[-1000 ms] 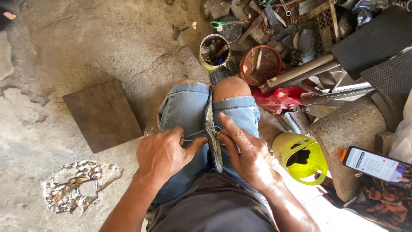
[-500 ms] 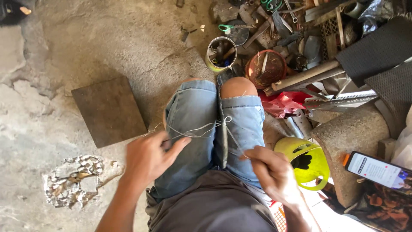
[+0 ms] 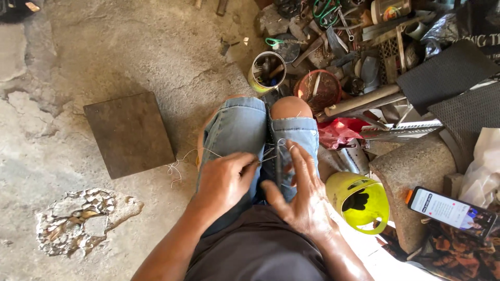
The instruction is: Hand-stitching a shoe sole using a needle and thread
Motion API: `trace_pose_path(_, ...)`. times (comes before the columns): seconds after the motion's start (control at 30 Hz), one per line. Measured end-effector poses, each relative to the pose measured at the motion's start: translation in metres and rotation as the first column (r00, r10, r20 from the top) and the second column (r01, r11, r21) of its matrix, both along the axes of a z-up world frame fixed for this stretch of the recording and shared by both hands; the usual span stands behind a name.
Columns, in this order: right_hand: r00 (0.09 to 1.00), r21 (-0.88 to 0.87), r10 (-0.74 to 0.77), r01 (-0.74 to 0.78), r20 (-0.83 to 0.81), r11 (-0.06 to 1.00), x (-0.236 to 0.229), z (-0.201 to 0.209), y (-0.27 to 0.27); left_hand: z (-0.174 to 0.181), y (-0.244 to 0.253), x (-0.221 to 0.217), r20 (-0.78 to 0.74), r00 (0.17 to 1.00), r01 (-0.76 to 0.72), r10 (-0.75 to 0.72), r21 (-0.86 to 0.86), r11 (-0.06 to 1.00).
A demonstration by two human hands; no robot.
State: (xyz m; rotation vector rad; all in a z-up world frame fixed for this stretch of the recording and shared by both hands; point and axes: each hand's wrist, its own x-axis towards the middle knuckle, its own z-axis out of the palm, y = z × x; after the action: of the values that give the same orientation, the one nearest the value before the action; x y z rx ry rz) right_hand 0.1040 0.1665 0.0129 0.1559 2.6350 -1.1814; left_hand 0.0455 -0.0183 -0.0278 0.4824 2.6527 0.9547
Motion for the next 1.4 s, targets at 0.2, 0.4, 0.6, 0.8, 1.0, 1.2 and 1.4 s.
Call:
trace_pose_path(0.2, 0.958, 0.197, 0.025, 0.033, -0.285, 0.98, 0.003, -0.024, 0.013, 0.041, -0.021, 0.008, 0.476, 0.864, -0.133, -0.166, 0.533, 0.836)
trace_pose_path(0.4, 0.91, 0.152, 0.054, 0.01, -0.41, 0.988, -0.009, -0.02, 0.01, 0.064, -0.044, 0.036, -0.009, 0.995, 0.081, -0.103, 0.695, 0.714)
trace_pose_path(0.6, 0.955, 0.007, -0.222, 0.228, -0.195, 0.974, 0.025, -0.023, 0.047, 0.048, -0.041, 0.028, -0.105, 0.994, 0.033, 0.005, 0.356, 0.934)
trace_pose_path(0.8, 0.44, -0.261, -0.801, 0.784, -0.406, 0.563, 0.087, -0.013, 0.1, -0.007, 0.009, 0.013, -0.157, 0.985, -0.077, 0.066, -0.066, 0.995)
trace_pose_path(1.0, 0.822, 0.287, -0.509, 0.568, -0.256, 0.771, 0.115, -0.041, 0.128, -0.013, 0.041, -0.006, -0.004, 1.0, 0.024, -0.025, -0.051, 0.998)
trace_pose_path(1.2, 0.95, 0.149, -0.126, 0.174, -0.287, 0.973, 0.052, -0.005, 0.038, -0.023, 0.049, -0.008, -0.063, 0.998, 0.0, 0.005, 0.088, 0.996)
trace_pose_path(1.4, 0.993, 0.016, -0.106, 0.107, -0.047, 0.994, 0.006, -0.009, 0.018, -0.01, 0.047, -0.009, 0.204, 0.969, -0.196, 0.138, 0.305, 0.932)
